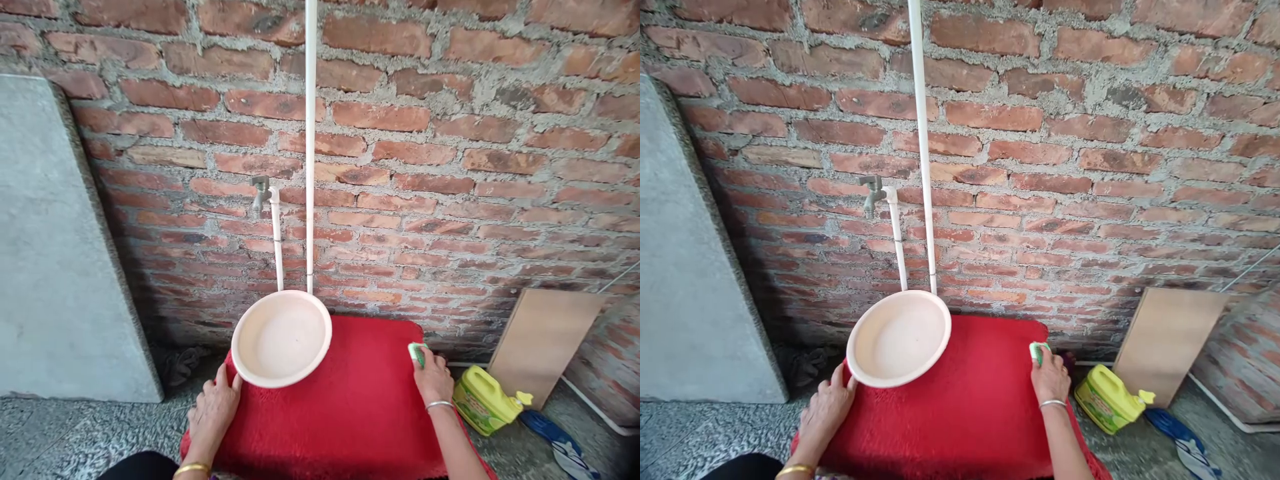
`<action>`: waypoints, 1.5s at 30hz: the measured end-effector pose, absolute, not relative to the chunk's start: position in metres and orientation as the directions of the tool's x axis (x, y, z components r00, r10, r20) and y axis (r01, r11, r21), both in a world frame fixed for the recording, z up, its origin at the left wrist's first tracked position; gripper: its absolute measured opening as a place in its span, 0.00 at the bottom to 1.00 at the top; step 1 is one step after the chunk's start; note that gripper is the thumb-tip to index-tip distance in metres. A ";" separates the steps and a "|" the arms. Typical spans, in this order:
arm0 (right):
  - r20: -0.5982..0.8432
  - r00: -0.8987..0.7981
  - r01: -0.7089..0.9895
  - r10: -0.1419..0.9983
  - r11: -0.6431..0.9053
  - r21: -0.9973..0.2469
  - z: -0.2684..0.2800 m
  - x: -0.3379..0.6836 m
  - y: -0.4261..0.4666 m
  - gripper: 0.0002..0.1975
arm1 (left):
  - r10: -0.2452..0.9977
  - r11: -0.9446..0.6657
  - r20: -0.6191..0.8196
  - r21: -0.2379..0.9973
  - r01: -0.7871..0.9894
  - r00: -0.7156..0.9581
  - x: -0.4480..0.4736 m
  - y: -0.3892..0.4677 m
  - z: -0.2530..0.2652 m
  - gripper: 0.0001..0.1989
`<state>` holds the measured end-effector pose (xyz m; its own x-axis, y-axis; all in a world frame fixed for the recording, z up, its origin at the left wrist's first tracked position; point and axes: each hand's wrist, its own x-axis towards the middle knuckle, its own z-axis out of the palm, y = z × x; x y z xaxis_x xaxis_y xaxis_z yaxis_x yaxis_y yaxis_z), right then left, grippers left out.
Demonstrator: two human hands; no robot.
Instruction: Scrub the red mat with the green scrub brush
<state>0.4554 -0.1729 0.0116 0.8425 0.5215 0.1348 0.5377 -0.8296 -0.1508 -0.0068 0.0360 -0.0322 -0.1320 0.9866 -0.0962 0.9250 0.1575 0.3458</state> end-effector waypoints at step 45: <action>0.167 0.631 0.774 0.758 -0.600 -0.203 0.003 0.431 -0.075 0.20 | 0.989 0.148 -0.059 0.294 0.944 -0.137 -0.002 0.028 -0.030 0.32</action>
